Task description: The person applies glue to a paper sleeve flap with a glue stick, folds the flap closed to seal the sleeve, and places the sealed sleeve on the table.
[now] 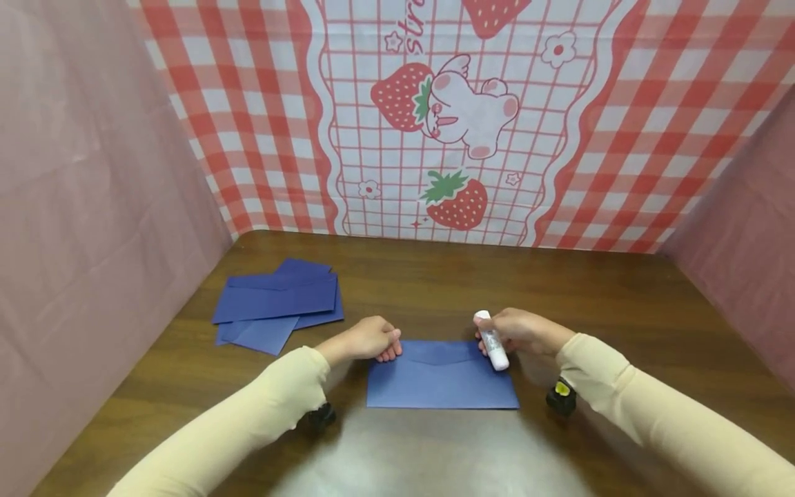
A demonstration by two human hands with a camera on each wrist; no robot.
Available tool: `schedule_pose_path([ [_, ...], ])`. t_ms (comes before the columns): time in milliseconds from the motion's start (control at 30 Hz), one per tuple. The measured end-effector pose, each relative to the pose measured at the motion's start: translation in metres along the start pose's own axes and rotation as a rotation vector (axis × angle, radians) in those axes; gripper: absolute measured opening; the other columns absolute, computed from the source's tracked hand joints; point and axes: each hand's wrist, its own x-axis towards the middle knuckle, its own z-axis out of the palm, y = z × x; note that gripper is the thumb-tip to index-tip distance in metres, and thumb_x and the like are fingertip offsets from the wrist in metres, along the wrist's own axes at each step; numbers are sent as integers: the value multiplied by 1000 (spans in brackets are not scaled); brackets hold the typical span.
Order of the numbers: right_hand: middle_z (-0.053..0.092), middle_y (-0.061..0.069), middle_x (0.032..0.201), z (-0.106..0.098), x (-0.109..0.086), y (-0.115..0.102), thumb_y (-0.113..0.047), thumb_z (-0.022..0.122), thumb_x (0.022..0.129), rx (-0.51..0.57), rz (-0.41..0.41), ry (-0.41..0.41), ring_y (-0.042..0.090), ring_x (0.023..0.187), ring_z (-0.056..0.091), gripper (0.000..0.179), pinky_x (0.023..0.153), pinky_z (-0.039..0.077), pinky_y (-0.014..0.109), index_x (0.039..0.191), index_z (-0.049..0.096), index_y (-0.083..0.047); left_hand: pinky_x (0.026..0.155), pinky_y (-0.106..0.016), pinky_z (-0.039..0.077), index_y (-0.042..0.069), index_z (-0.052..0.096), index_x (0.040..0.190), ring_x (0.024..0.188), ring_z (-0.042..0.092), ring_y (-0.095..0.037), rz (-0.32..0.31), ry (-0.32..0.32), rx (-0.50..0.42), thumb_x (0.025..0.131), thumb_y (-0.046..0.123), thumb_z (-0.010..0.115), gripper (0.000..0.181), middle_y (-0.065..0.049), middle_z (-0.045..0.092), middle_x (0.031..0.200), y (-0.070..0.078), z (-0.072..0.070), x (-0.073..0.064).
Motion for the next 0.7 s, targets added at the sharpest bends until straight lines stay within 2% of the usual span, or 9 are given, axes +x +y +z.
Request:
schedule_pose_path([
  [67, 64, 0, 84, -2, -3, -3, -25, 39, 103, 64, -22, -2, 8, 77, 62, 42, 72, 53, 25, 117, 50, 13, 57, -20, 51, -5, 71, 85, 55, 54, -7, 38, 2, 30, 103, 20, 41, 42, -6, 64, 67, 2, -2, -1],
  [133, 65, -1, 88, -5, -8, -7, -27, 39, 103, 125, -53, 3, 8, 81, 63, 47, 75, 53, 25, 123, 46, 15, 63, -22, 52, 1, 72, 88, 63, 58, -8, 99, 12, 98, 102, 25, 43, 40, -6, 68, 73, 5, -5, -3],
  [267, 67, -3, 90, -11, -19, -12, -30, 42, 102, 249, -112, 30, 6, 87, 63, 53, 79, 54, 23, 129, 41, 15, 83, -30, 52, 10, 71, 99, 91, 65, -15, 255, 43, 310, 93, 31, 60, 24, -3, 71, 96, 7, -10, -7],
  [367, 68, -6, 88, -16, -26, -13, -31, 44, 102, 328, -144, 30, 6, 88, 64, 49, 80, 55, 22, 127, 44, 12, 96, -38, 49, 10, 66, 109, 108, 62, -22, 338, 50, 452, 84, 32, 72, 34, -4, 68, 110, 6, -11, -9],
  [500, 69, -7, 90, -21, -32, -10, -32, 47, 100, 383, -164, 12, 5, 88, 65, 48, 81, 55, 23, 125, 45, 9, 101, -42, 46, 10, 62, 118, 114, 58, -25, 350, 62, 577, 75, 34, 80, 52, -5, 66, 117, 1, -9, -11],
  [600, 68, -7, 92, -24, -34, -5, -34, 49, 99, 403, -160, 6, 7, 90, 64, 51, 82, 55, 24, 127, 44, 9, 97, -41, 46, 10, 61, 119, 107, 59, -23, 328, 83, 596, 72, 33, 83, 57, -5, 65, 111, -4, -4, -11],
  [700, 69, -7, 93, -26, -36, 2, -34, 50, 98, 430, -155, 4, 8, 92, 65, 44, 82, 55, 24, 121, 48, 3, 90, -38, 47, 8, 62, 116, 96, 56, -19, 308, 104, 572, 69, 30, 85, 57, -3, 62, 99, -7, 1, -9],
])
